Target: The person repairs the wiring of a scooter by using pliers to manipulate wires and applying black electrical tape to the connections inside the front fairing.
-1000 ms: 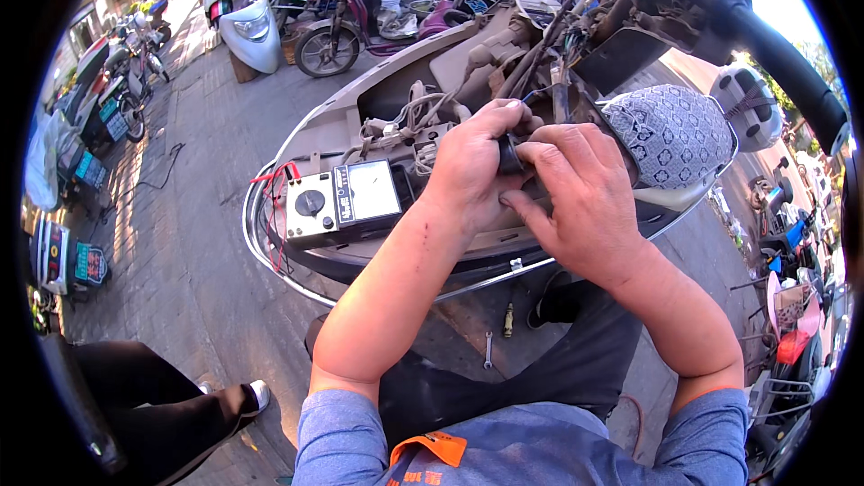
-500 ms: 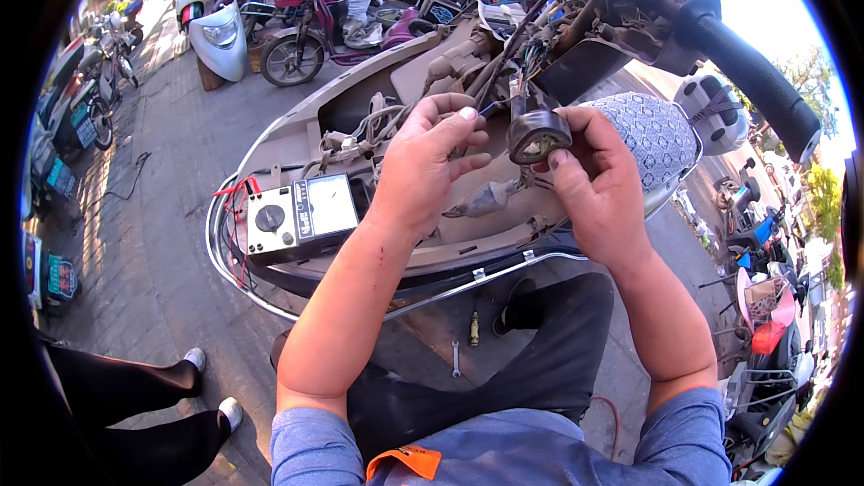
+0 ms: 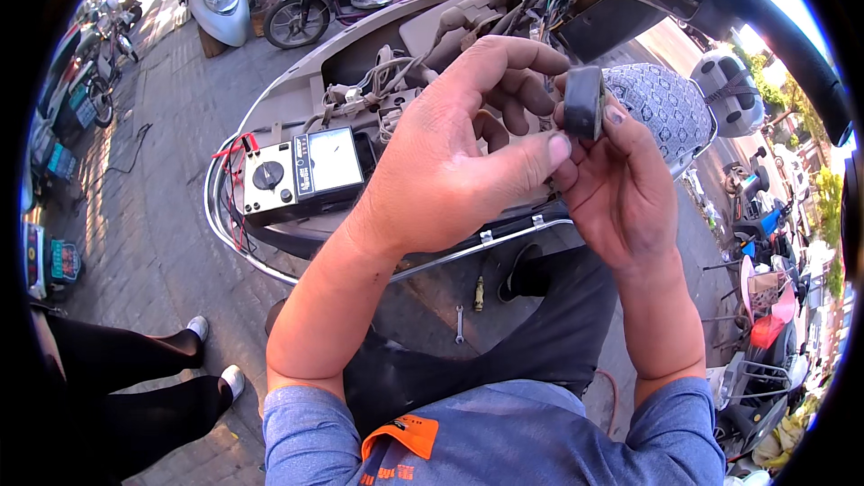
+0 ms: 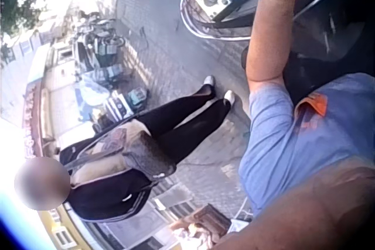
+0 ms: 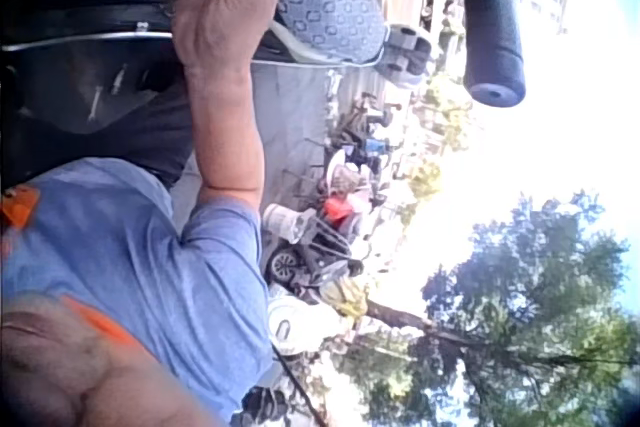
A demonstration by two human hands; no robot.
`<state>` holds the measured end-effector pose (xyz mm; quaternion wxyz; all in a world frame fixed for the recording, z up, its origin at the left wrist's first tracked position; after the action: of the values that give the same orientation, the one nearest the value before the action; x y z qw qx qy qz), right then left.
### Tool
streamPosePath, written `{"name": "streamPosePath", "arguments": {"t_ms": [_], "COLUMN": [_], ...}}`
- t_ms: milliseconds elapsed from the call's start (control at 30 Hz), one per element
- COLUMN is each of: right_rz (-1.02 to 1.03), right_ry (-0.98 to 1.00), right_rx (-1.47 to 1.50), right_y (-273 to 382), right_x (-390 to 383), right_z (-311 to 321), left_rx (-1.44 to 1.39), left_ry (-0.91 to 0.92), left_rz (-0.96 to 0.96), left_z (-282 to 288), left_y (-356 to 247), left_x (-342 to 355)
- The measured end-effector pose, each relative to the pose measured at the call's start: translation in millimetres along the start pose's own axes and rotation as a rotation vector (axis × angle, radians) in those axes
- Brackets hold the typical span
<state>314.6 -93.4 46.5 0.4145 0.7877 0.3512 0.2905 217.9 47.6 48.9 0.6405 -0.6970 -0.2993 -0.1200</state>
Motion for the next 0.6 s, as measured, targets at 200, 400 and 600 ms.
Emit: {"name": "streamPosePath", "arguments": {"t_ms": [200, 400, 600], "right_rz": [-0.093, 0.01, 0.425], "right_ry": [0.053, 0.143, 0.039], "right_rx": [0.139, -0.133, -0.87], "right_y": [-10.9, -2.6, 12.5], "right_x": [-7.1, -8.7, -26.2], "right_z": [-3.3, -6.5, -20.9], "left_rx": [0.119, -0.044, -0.41], "left_ry": [0.04, 0.01, -0.013], "left_rz": [-0.013, -0.004, 0.266], "left_z": [-0.5, 2.8, -3.0], "left_y": [-2.3, 5.9, 22.6], "left_x": [-0.1, -3.3, -7.9]}}
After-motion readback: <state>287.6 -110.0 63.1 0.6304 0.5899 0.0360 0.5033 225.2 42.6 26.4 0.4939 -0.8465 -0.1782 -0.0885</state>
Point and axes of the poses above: each hand's wrist, its own x-axis towards the middle knuckle, its own z-axis out of the back of the hand, y = z × x, the point moved 7 cm from there along x, towards the middle knuckle, and after that the axes turned 2 degrees about -x, right-handed, at the moved point
